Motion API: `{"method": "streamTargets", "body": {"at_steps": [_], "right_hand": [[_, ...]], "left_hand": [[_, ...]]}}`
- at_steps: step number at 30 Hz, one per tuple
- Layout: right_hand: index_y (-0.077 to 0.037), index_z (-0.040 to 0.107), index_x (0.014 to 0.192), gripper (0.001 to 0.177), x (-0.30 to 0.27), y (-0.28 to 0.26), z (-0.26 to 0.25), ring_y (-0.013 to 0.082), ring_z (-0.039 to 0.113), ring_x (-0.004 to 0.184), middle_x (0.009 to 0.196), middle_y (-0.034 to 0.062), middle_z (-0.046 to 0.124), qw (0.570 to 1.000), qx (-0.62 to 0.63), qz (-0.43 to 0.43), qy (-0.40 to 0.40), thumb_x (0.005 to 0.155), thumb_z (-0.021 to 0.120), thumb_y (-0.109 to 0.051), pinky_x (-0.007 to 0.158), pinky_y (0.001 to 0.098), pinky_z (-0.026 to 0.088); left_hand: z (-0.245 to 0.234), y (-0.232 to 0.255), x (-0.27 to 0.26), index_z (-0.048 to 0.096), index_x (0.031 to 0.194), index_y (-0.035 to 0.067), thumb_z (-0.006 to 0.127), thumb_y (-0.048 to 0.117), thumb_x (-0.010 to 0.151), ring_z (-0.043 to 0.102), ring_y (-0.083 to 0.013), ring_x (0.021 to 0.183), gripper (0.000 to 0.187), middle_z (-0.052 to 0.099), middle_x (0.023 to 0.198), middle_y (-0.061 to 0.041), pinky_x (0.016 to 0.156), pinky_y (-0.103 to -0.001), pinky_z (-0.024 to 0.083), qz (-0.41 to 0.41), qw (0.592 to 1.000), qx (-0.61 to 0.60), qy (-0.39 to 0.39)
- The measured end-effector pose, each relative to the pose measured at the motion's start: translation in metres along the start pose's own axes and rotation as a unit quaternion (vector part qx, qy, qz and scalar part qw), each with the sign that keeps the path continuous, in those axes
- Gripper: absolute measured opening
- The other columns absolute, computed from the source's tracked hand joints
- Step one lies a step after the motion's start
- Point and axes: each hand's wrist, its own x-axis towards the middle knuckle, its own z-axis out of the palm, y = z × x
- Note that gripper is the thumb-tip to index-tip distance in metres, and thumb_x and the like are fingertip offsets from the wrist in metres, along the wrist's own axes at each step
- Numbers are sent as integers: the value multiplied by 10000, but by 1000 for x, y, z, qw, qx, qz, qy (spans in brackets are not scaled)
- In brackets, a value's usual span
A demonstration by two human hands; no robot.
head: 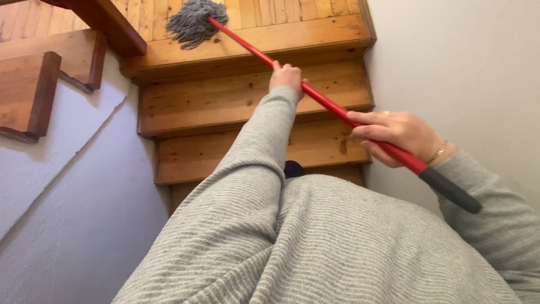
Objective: The person mops wooden stairs and a tiled floor area at the bottom of the staircase using a mop with a red handle, moving the mop head over the surface of each step and the landing.
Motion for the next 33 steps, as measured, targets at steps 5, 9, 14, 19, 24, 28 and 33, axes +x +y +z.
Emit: {"method": "streamTargets", "body": {"at_steps": [5, 9, 14, 19, 24, 28, 33], "right_hand": [[-92, 721, 1112, 219, -25, -24, -42, 300, 751, 1059, 1393, 155, 674, 999, -6, 32, 7, 901, 663, -82, 849, 394, 594], [-116, 741, 1126, 230, -52, -41, -74, 260, 744, 1084, 1393, 160, 686, 992, 17, 127, -1, 925, 628, -105, 952, 354, 557], [-83, 742, 1085, 208, -82, -68, -103, 257, 719, 1159, 1416, 170, 683, 976, 17, 214, 20, 962, 574, -78, 1018, 348, 513], [-82, 746, 1094, 290, -94, -63, -116, 247, 697, 1072, 1427, 168, 694, 966, 13, 252, 58, 979, 480, -103, 947, 349, 501], [-80, 750, 950, 254, -50, -66, -103, 231, 739, 962, 1339, 173, 721, 974, 48, 212, 57, 914, 499, -74, 861, 324, 522], [-67, 744, 971, 238, -16, -66, -75, 239, 749, 974, 1309, 175, 724, 974, 96, 195, 64, 902, 519, -31, 876, 323, 549], [-21, 739, 1043, 283, 25, -55, -32, 238, 759, 949, 1349, 247, 682, 964, 214, 140, 78, 903, 500, -77, 764, 278, 574]], "left_hand": [[-34, 66, -17, 734, 1154, 116, 584, 532, 963, 401, -519, 1367, 481, 687, 1186, -147, 1104, -505, 434, 44, 999, -23, -6], [-34, 115, -19, 752, 1107, 148, 570, 584, 946, 469, -514, 1301, 498, 718, 1131, -117, 1108, -524, 416, 80, 997, -17, 18], [-52, 169, -41, 774, 1010, 203, 497, 587, 945, 571, -438, 1094, 478, 736, 1016, -77, 954, -520, 485, 106, 994, 6, 23], [-82, 176, -56, 730, 1100, 142, 398, 516, 1031, 527, -477, 1114, 505, 701, 1131, -96, 864, -535, 507, 133, 989, -47, -38], [-77, 128, -56, 786, 950, 205, 460, 534, 1002, 665, -449, 1019, 466, 769, 989, -69, 882, -526, 536, 104, 993, -40, 43], [-80, 69, -69, 783, 982, 187, 409, 522, 1014, 608, -497, 1089, 503, 750, 1006, -107, 853, -544, 561, 76, 996, -33, 37], [-78, -6, -76, 773, 1047, 169, 392, 533, 1044, 518, -594, 1264, 526, 732, 1092, -126, 892, -582, 555, 3, 999, -28, 17]]}}
